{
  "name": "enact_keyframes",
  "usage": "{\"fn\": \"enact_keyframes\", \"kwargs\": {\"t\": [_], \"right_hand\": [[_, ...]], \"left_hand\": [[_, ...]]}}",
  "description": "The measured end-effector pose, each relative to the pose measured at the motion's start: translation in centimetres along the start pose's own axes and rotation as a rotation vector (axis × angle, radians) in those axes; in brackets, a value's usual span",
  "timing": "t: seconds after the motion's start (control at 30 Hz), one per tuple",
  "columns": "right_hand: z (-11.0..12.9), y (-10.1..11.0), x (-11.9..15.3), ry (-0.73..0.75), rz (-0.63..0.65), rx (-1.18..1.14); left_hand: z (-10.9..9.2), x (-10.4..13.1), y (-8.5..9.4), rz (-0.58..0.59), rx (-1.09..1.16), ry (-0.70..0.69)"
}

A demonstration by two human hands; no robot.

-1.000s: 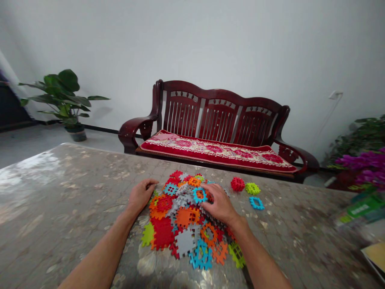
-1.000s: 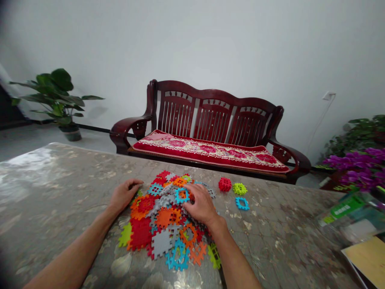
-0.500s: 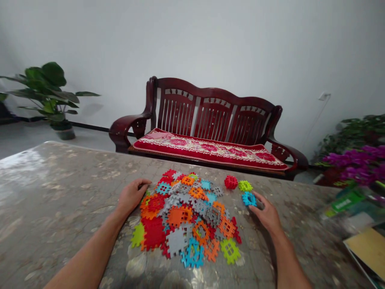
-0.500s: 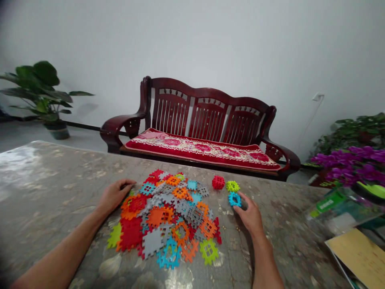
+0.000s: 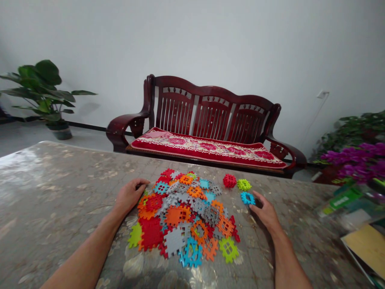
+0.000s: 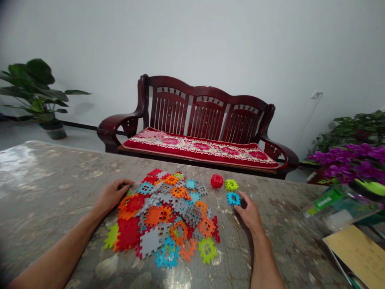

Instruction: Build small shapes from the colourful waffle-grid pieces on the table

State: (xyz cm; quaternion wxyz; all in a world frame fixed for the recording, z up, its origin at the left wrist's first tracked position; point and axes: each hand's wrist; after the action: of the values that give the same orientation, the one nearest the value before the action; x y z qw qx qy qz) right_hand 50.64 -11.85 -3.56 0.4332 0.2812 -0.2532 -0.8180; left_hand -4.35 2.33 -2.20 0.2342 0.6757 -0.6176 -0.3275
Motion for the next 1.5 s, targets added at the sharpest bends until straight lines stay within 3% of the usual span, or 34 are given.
{"fn": "enact_keyframes", "kwargs": {"t": [0.13,0.33,0.5,0.67,1.17,1.5], "right_hand": [[0.4,-0.6,0.4,-0.014,-0.022,0.087],[3.8,-1.4,1.6,-0.078,-0.096,0.460],[5.3,-1.7,2.2,-0.082,-0.097,0.625],[5.1,-2.0,2.5,-0.057,-0.145,0.669],[5.4,-2.2,2.7,-0.048,-0.116,0.659],[7.0,-2.1,2.6,-0.156,-0.060,0.759]], "left_hand": [[-0.2,0.0,0.1,-0.005,0.009,0.003],[-0.5,0.0,0.2,-0.007,0.008,-0.005],[-0.3,0.0,0.1,-0.006,0.004,-0.003],[-0.1,0.0,0.0,-0.013,-0.004,-0.013],[-0.1,0.0,0.0,-0.002,-0.028,-0.012],[-0.4,0.1,0.2,0.017,-0.049,0.006]]}}
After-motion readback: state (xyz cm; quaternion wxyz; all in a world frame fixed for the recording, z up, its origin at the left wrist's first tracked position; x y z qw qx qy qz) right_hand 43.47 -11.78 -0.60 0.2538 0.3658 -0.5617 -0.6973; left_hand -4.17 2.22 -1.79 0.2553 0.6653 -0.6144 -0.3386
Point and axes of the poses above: each hand's wrist, its own x-axis away from the middle knuckle, its own y-axis out of the back of the hand, z = x × y, and after that the axes turned 3 degrees about x, right-handed
